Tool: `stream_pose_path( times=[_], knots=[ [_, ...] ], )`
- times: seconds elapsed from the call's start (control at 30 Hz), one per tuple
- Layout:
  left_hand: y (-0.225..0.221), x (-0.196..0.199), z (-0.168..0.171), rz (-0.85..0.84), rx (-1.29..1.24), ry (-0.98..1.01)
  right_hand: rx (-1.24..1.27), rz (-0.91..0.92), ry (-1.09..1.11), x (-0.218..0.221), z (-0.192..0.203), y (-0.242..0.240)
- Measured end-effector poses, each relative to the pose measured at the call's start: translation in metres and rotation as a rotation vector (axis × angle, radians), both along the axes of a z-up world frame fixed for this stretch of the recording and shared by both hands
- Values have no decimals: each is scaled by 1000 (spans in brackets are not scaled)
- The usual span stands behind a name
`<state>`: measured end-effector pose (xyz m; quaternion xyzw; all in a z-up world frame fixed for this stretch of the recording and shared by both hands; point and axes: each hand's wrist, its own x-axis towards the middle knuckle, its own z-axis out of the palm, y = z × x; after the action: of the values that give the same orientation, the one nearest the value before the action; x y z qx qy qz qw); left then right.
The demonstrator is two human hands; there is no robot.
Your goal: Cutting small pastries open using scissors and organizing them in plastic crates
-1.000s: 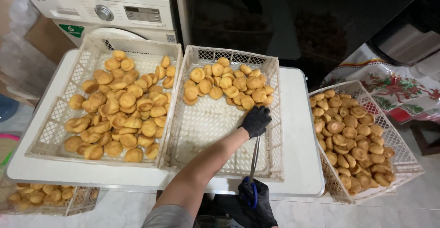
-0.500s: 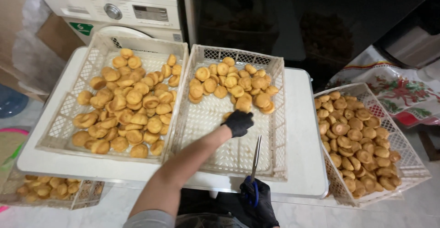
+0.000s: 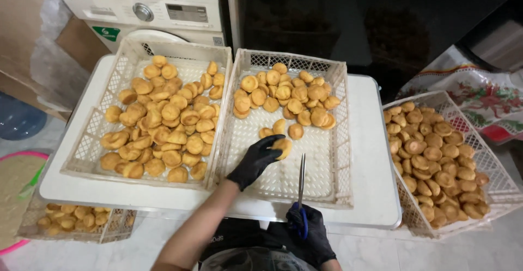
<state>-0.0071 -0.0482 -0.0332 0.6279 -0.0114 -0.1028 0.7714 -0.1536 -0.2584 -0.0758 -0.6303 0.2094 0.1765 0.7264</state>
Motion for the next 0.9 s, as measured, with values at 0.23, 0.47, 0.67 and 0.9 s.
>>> stream_pose_path(
  times=[0.23,0.47,0.67,0.9],
  knots=[
    [-9,-11,-28,163,-570,117,6,146,-88,-1,53,11],
    [-16,-15,-23,224,-593,118,-351,303,-25,-2,88,19],
    [-11,-7,-60,237,-602,-48,-787,544,-50,-10,56,-2],
    [-5,-8,-34,277,-499,-133,-563,478,-301,-8,45,-3]
  ],
)
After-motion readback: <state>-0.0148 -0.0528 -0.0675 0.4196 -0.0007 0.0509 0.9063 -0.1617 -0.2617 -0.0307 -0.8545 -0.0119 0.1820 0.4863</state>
